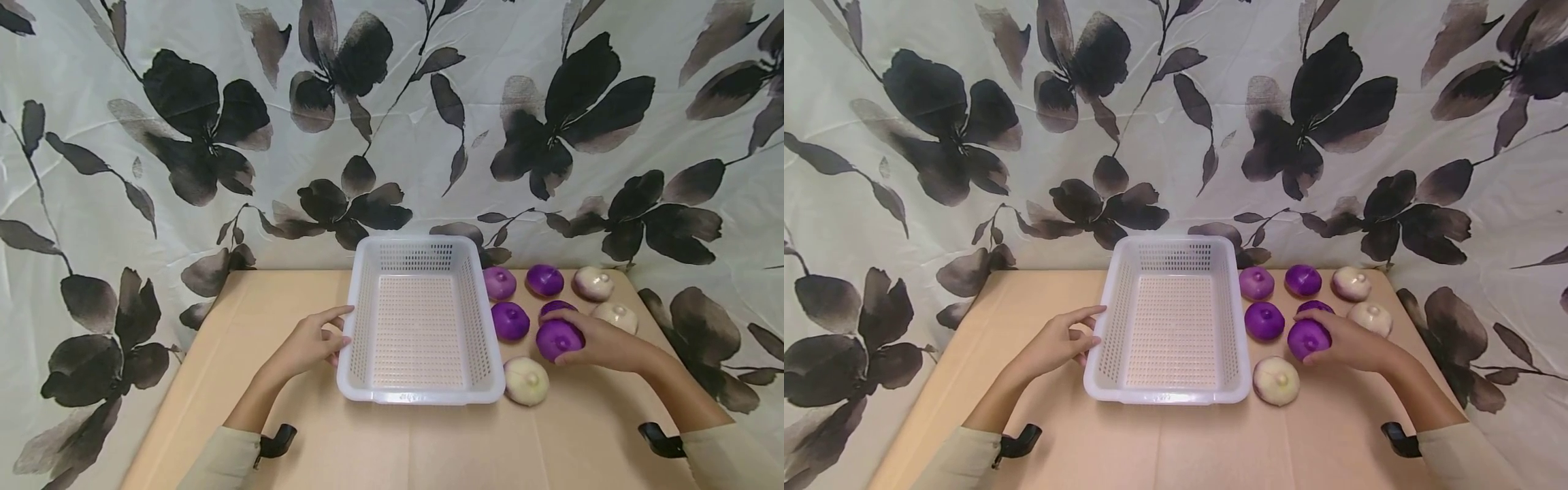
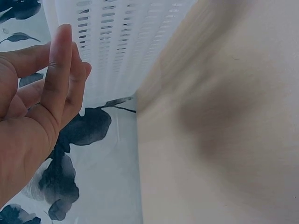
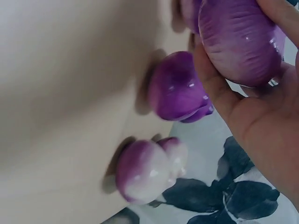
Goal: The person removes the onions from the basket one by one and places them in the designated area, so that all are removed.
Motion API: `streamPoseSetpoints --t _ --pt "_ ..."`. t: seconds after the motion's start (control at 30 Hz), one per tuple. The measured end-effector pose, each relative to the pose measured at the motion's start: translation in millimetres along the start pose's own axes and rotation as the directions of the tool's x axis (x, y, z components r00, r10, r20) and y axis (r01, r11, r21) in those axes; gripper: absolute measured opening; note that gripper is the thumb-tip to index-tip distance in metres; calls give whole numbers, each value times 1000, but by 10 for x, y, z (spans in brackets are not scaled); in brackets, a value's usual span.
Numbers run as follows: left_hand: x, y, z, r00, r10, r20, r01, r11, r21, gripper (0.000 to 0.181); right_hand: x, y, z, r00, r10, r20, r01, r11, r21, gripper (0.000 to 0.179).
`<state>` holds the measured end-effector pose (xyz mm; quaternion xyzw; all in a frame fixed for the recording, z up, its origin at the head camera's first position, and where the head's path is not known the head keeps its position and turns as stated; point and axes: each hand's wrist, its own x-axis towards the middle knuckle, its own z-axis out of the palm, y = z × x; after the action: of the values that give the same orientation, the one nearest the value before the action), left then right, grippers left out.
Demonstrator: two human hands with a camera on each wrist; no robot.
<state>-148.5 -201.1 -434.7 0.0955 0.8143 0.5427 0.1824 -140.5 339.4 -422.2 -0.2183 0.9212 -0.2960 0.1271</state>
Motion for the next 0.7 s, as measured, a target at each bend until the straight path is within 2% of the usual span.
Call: streamPoseSetpoints --t 0.17,0.43,0.57,0.7 --pt "1 -7 -3 1000 0 -4 0 1000 12 62 -127 92 17 996 -7 88 5 1000 25 72" --pt "25 20 1 1000 19 0 -19 1000 20 60 -225 193 6 975 32 221 -47 997 64 72" --pt "15 14 0 1000 7 3 -7 1000 19 61 -247 262 23 969 9 249 -29 997 76 69" --pt "6 11 4 1000 0 2 0 1000 14 61 -281 347 45 970 -8 244 -10 997 75 67"
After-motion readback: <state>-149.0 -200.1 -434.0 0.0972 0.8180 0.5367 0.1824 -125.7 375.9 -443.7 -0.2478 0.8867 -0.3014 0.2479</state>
